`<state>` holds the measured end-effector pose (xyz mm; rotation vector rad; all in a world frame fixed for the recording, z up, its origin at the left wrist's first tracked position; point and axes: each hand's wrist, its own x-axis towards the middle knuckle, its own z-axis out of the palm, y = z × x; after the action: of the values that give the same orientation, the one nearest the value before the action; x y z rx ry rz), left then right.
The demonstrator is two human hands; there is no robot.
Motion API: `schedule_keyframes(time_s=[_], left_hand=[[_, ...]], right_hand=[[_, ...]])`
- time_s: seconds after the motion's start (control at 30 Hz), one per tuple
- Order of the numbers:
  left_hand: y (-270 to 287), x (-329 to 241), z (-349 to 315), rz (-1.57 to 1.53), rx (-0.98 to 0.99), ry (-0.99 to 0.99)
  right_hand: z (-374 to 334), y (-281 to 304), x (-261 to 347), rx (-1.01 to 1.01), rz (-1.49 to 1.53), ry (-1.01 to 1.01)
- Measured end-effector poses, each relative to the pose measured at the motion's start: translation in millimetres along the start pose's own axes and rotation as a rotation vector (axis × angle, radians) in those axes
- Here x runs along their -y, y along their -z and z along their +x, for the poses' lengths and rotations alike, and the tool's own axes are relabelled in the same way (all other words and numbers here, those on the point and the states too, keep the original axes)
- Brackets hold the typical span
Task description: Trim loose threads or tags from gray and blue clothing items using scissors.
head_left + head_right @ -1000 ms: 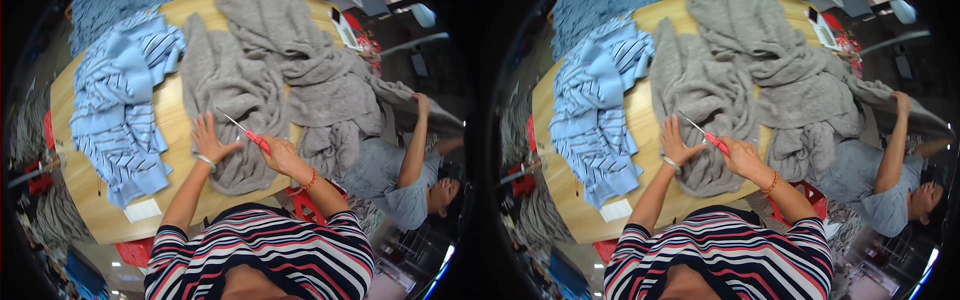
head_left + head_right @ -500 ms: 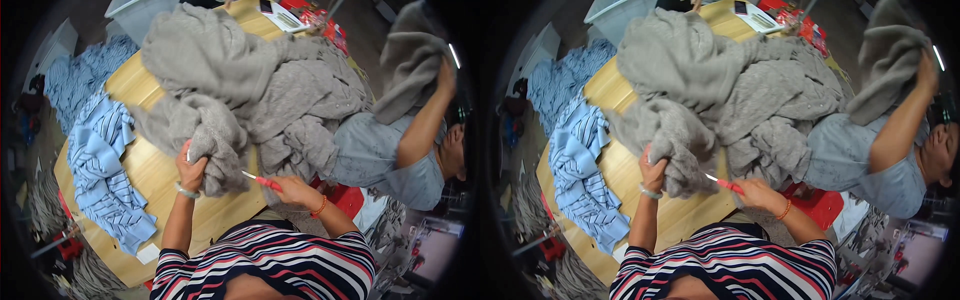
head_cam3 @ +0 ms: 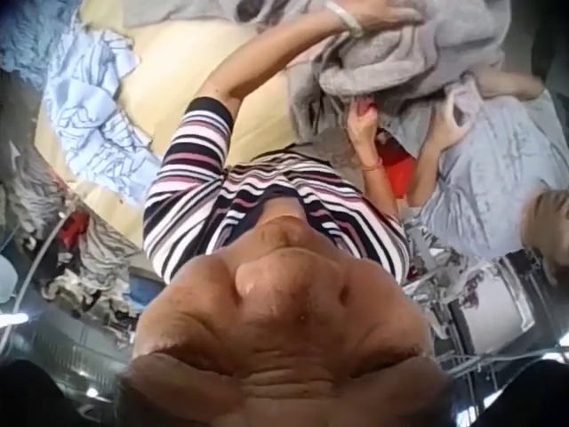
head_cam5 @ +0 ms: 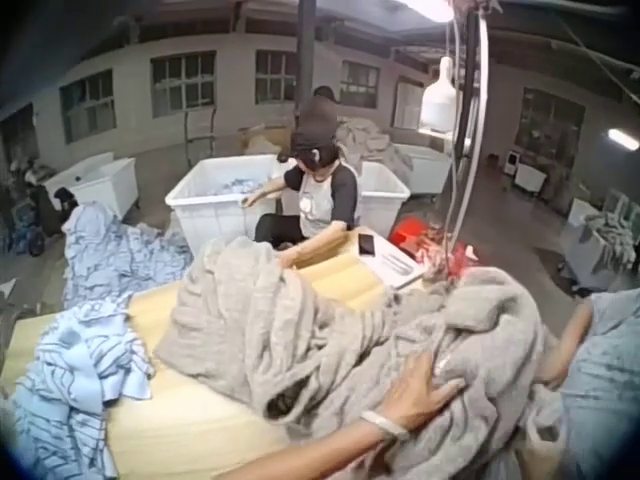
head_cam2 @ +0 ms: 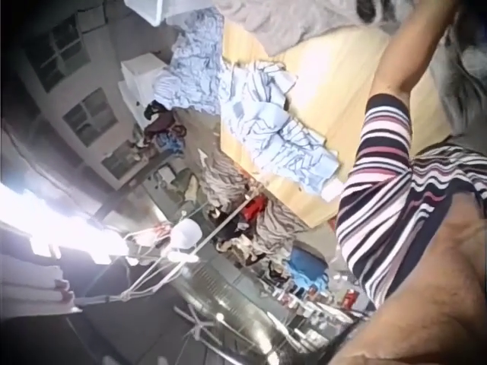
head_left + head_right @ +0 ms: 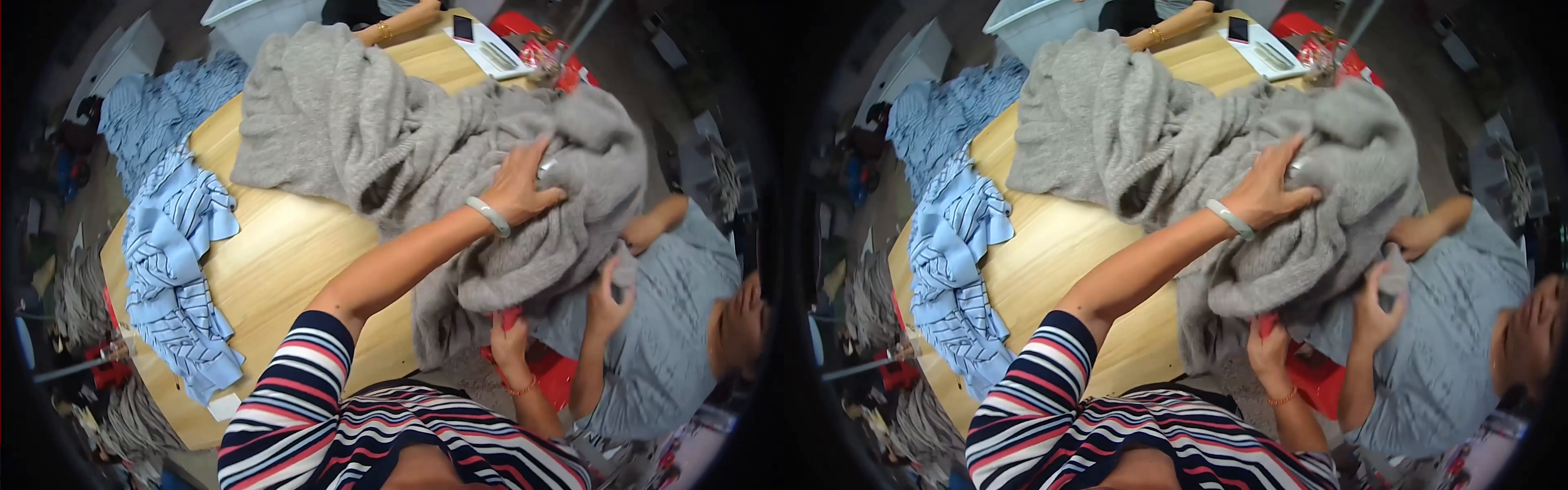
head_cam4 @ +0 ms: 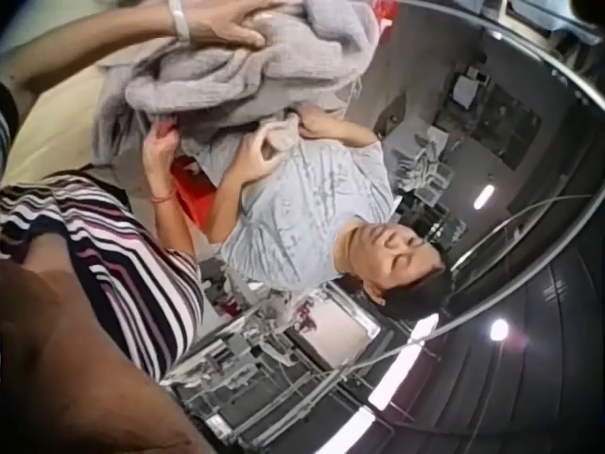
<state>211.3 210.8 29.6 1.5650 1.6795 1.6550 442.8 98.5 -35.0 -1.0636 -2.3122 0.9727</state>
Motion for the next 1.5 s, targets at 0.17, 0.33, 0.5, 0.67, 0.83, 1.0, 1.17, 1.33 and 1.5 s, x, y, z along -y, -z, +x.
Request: schedule_keyframes(time_s=[0.17, 0.33, 0.5, 0.67, 0.83, 1.0, 1.17, 1.33, 1.5], left_hand=[[65, 75, 5, 0.683, -0.358, -0.058], [176, 190, 5, 1.212, -0.146, 0.490], [216, 221, -38, 1.340, 0.201, 0.715], [270, 207, -108, 1.375, 0.439, 0.747], [308, 174, -201, 1.339, 0.509, 0.733], [332, 125, -251, 1.284, 0.840, 0.847], [282, 59, -207, 1.312, 0.798, 0.736], [179, 90, -134, 0.754, 0.023, 0.401], [120, 198, -116, 0.619, -0.187, 0.968]], right_hand=[[-27, 7, -13, -0.081, 0.104, -0.359], [-31, 15, -26, 0.043, 0.104, -0.327], [-34, 19, -26, 0.090, 0.129, -0.254], [-72, 14, -47, 0.079, 0.125, -0.109], [-107, -7, -49, -0.020, 0.195, -0.126], [-115, -8, -31, 0.065, 0.087, -0.017], [-124, -11, -22, 0.183, 0.053, 0.040], [-113, -11, -11, 0.222, 0.056, 0.075], [-100, -7, -9, 0.254, 0.061, 0.131]])
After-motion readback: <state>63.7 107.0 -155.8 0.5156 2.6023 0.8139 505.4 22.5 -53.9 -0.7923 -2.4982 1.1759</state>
